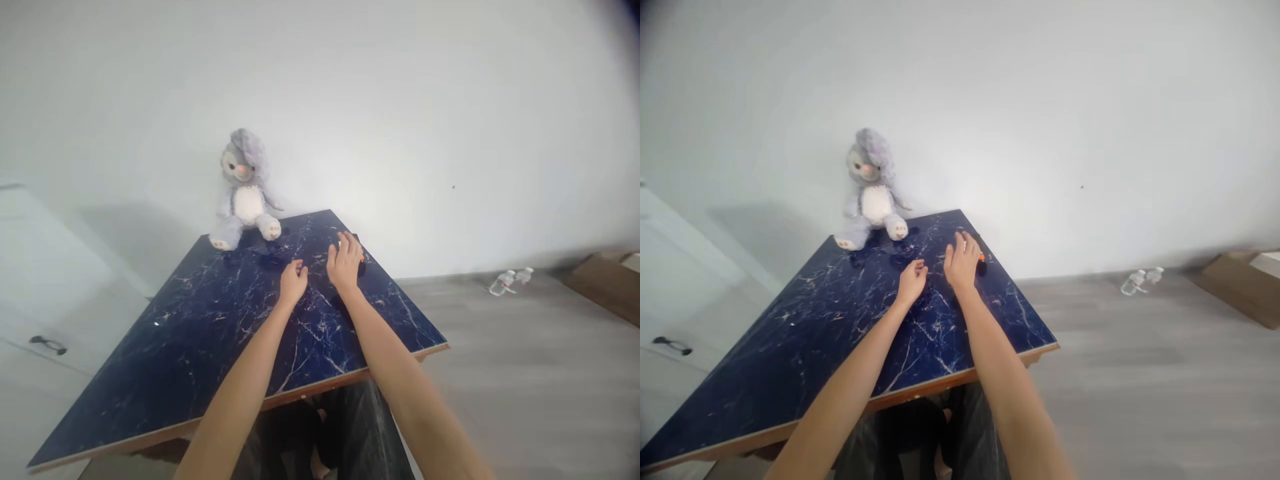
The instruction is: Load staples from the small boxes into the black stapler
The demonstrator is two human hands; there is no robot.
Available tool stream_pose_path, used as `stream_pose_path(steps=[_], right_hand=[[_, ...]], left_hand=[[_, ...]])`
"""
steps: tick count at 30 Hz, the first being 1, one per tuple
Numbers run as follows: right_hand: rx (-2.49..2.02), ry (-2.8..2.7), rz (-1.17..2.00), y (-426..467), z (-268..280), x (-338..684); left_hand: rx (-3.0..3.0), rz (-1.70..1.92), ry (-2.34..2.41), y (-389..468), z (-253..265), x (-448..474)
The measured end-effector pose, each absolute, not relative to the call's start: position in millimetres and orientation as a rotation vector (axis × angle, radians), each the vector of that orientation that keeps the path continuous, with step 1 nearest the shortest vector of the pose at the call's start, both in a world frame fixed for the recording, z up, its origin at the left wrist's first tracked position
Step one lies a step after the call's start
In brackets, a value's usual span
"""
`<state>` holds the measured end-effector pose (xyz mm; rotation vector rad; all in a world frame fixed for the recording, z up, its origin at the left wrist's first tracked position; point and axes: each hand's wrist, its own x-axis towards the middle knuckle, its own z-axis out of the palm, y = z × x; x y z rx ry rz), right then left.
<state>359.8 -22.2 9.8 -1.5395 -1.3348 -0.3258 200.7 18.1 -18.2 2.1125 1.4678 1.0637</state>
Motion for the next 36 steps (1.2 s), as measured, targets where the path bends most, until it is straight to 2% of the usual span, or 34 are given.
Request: stream_pose_path(steps=[5,7,12,15,20,27,36], right_hand=[[-1.427,-2.103,-0.15,-28,4,308],[-1.472,-2.238,-0.092,-28,-1,298],[-1.754,-2.093,-0.089,-28,-6,280],[-1.869,-1.979,-0.111,-28,-9,267],[-1.852,-1.914,-0.055,-26,-17,269],[-1.736,-1.87,0.133,-17,-23,287],[-1.637,-1.927,0.191,-19,-22,285]], left_hand=[[2.232,0.938,1.638,-6,-18,173],[2.234,0.909,1.691,-8,-21,171],[2.216,0.962,1.853,2,-22,176],[2.198,0.798,2.024,7,-21,178],[2.209,0.565,2.044,5,-23,170],[2.185,0.639,2.068,0,-23,166],[2.239,0.664,1.942,-6,-23,164]])
